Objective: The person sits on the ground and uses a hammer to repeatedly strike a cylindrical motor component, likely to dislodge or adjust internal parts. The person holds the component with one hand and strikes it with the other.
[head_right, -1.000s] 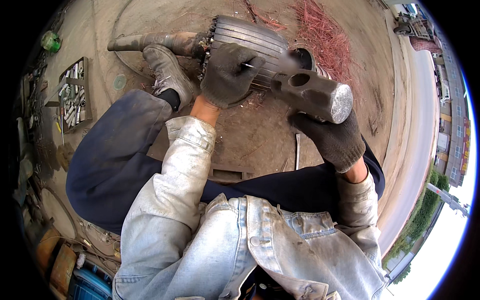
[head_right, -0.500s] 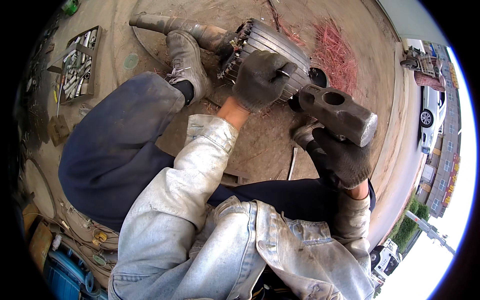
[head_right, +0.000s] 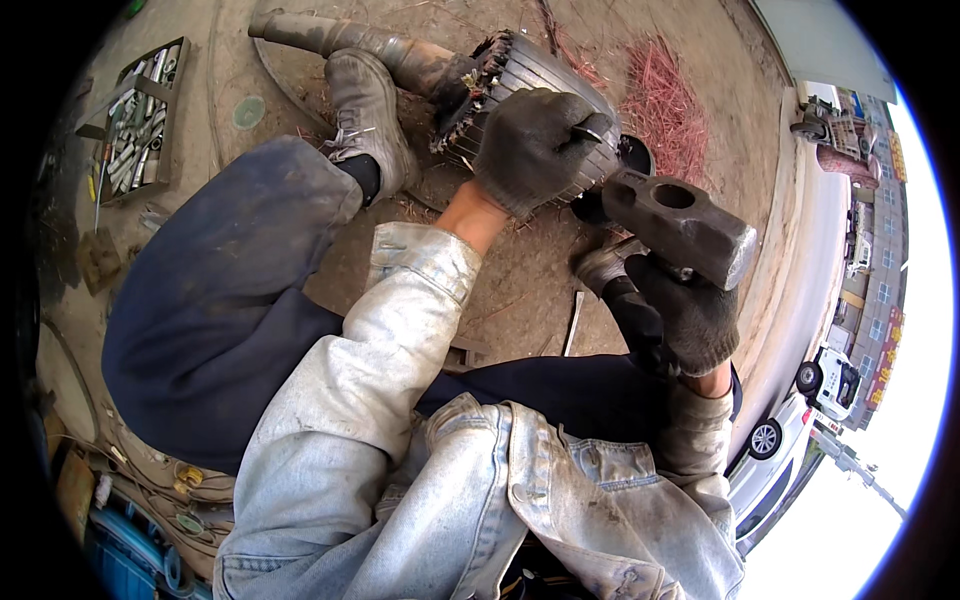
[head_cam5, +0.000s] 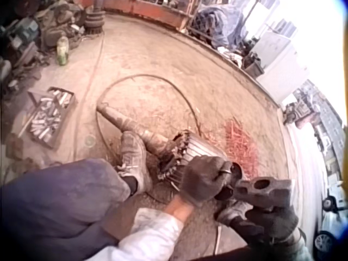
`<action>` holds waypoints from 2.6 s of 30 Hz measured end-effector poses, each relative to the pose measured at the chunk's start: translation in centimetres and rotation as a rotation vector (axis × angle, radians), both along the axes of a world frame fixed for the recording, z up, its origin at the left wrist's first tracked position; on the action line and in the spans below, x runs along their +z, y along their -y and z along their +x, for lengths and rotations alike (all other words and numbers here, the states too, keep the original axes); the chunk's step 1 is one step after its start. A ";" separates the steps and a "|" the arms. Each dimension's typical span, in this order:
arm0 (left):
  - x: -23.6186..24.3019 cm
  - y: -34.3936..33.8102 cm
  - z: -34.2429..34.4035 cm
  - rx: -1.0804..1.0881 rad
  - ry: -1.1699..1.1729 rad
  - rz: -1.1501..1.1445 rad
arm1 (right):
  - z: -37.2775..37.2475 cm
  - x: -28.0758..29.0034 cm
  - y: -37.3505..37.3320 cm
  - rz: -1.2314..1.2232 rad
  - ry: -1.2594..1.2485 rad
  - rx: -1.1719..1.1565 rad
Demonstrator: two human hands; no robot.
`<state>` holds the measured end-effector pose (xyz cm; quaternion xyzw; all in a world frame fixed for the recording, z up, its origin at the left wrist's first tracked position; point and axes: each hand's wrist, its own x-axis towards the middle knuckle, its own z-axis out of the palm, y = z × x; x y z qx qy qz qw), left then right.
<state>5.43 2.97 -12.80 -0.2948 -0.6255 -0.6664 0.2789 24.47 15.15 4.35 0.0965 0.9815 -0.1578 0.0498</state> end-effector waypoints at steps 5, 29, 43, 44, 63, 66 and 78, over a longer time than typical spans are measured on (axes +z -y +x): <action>-0.1 1.0 0.1 -0.084 0.029 -0.013 | -2.2 2.3 3.2 0.146 -0.158 0.241; 4.4 -4.3 -1.4 -0.240 0.660 0.440 | 0.9 8.3 -7.5 0.003 -0.169 0.161; 5.3 -12.5 2.1 -0.186 0.680 0.327 | 8.1 2.2 -31.6 -0.025 -0.145 -0.073; 5.6 -13.4 1.6 -0.102 0.734 0.466 | 7.9 0.5 -33.1 -0.093 -0.107 -0.083; 2.8 -23.9 7.0 -0.722 0.647 0.334 | 8.6 -5.6 -39.3 -0.666 0.109 -0.224; 3.5 -25.3 7.4 -0.736 0.640 0.239 | 9.5 -6.5 -39.9 -0.630 0.129 -0.205; 3.2 -26.5 8.1 -0.695 0.706 0.220 | 8.0 -3.9 -38.0 -0.418 0.179 -0.094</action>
